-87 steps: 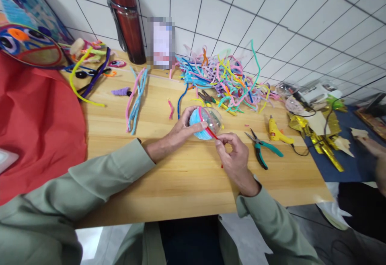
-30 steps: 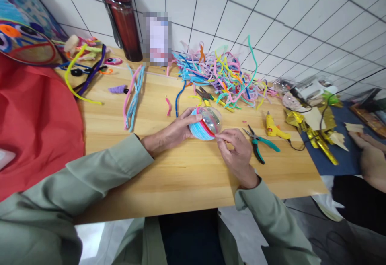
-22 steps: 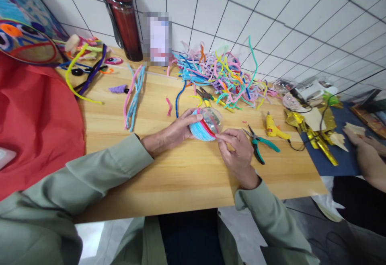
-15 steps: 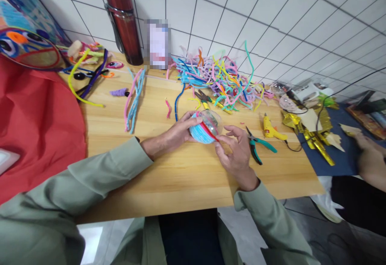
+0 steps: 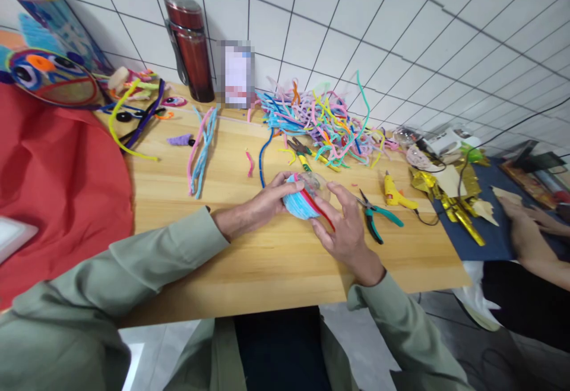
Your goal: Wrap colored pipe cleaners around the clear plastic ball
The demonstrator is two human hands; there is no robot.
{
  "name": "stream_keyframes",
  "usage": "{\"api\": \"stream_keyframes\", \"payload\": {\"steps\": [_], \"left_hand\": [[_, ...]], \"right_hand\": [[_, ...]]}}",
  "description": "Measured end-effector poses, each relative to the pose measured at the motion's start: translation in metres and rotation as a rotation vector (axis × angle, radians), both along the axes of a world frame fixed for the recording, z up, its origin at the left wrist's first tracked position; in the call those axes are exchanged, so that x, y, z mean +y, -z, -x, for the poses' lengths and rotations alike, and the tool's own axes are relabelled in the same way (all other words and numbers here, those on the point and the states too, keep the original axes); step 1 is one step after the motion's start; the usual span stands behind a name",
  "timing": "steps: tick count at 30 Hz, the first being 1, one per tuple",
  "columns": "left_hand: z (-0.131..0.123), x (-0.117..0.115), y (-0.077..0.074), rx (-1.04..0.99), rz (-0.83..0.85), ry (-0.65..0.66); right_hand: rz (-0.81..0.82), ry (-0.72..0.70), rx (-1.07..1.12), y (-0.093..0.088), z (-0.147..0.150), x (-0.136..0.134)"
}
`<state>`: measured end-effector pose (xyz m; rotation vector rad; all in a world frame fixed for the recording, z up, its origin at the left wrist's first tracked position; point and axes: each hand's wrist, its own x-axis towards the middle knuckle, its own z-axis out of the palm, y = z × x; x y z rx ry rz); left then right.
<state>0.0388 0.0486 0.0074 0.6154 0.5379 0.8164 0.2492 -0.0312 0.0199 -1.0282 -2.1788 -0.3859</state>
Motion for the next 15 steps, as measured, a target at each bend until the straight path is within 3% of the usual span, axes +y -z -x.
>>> {"api": "stream_keyframes", "payload": {"steps": [15], "left_hand": [[-0.0007, -0.0032, 0.006, -0.002, -0.033, -0.004]], "right_hand": [[0.045, -0.021, -0.083, -0.0039, -0.0027, 0.0007]]}}
